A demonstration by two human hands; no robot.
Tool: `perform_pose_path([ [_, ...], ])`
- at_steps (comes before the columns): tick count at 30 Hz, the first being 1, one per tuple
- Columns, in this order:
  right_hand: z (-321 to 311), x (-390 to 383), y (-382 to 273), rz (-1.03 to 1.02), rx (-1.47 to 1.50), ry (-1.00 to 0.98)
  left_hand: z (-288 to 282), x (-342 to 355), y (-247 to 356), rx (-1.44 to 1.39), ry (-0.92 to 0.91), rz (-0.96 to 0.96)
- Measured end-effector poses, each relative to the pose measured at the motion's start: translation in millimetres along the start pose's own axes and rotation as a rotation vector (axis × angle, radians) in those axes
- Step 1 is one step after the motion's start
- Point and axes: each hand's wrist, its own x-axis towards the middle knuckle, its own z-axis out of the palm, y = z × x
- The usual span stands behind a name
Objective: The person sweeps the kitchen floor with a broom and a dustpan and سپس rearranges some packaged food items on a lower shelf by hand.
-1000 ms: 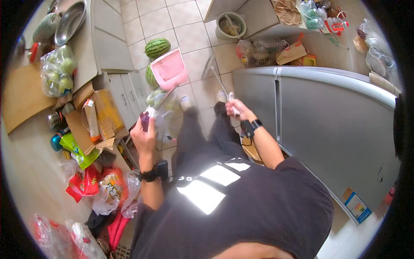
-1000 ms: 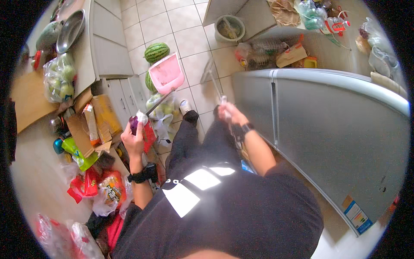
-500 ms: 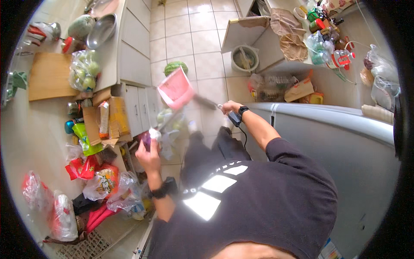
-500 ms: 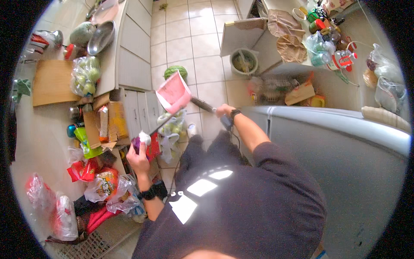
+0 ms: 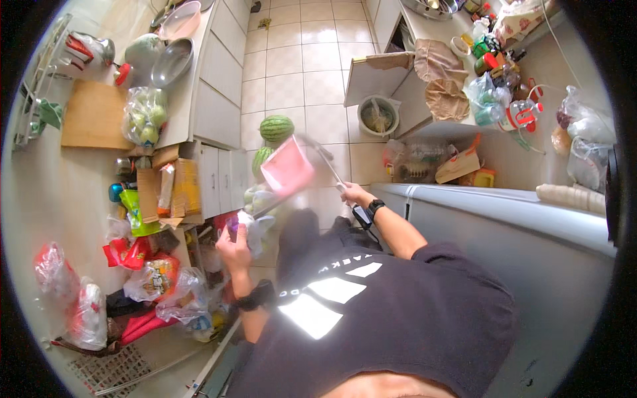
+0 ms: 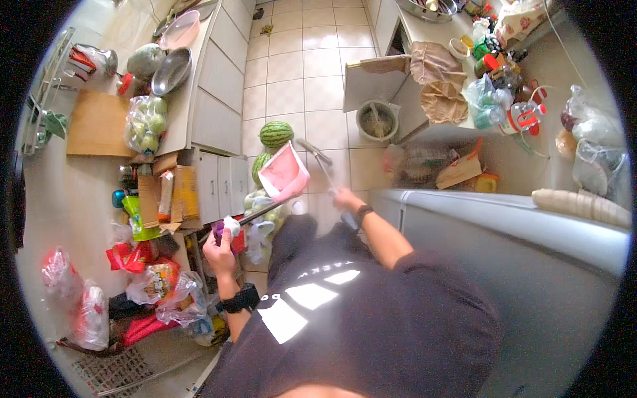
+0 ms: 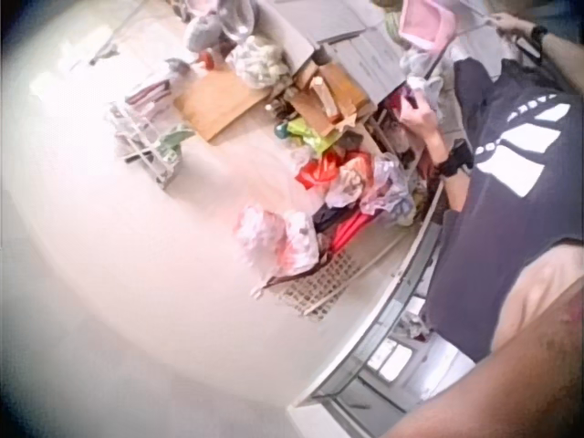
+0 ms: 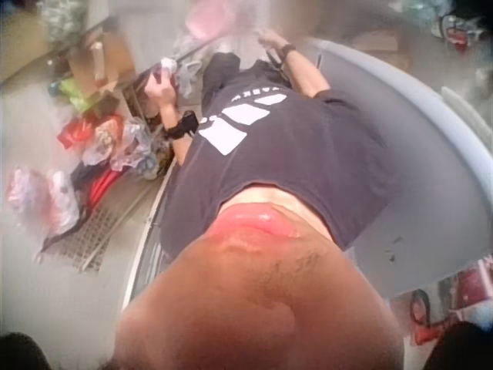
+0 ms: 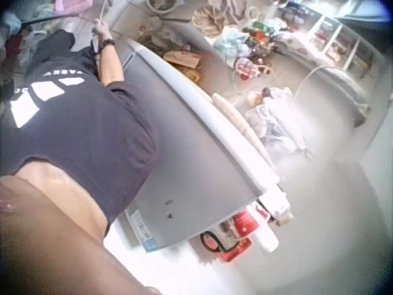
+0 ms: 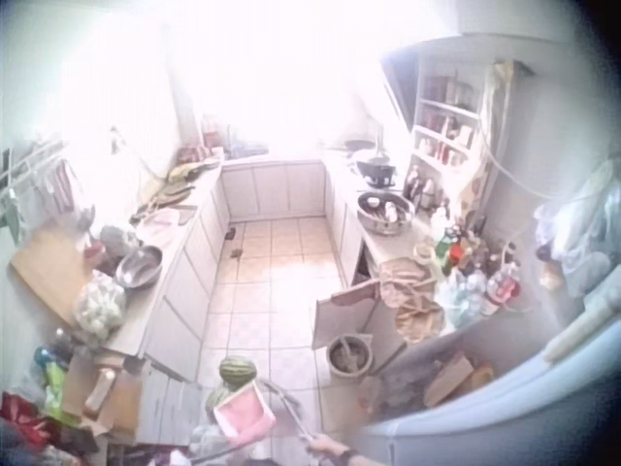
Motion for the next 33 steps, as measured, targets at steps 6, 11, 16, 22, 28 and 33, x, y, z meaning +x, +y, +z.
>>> perform_pose_path([
  [6,-33,-25,-7,0.226,0.361,-0.040,30,63,-1,0.046,-0.141,-0.019],
  [11,-21,-52,-33,0.396,0.565,0.085,51,136,-13,0.137,-0.182,-0.001],
  [16,-20,19,-20,0.523,0.654,0.253,66,208,-15,0.152,-0.299,0.045],
  [22,-16,141,-134,0.581,0.770,-0.110,56,264,-40,0.105,-0.314,0.053],
  [28,22,227,-236,0.541,0.933,-0.072,38,294,-45,0.019,-0.229,0.003],
  [33,25,229,-242,0.278,1.025,-0.066,40,316,-40,0.067,-0.240,0.021],
])
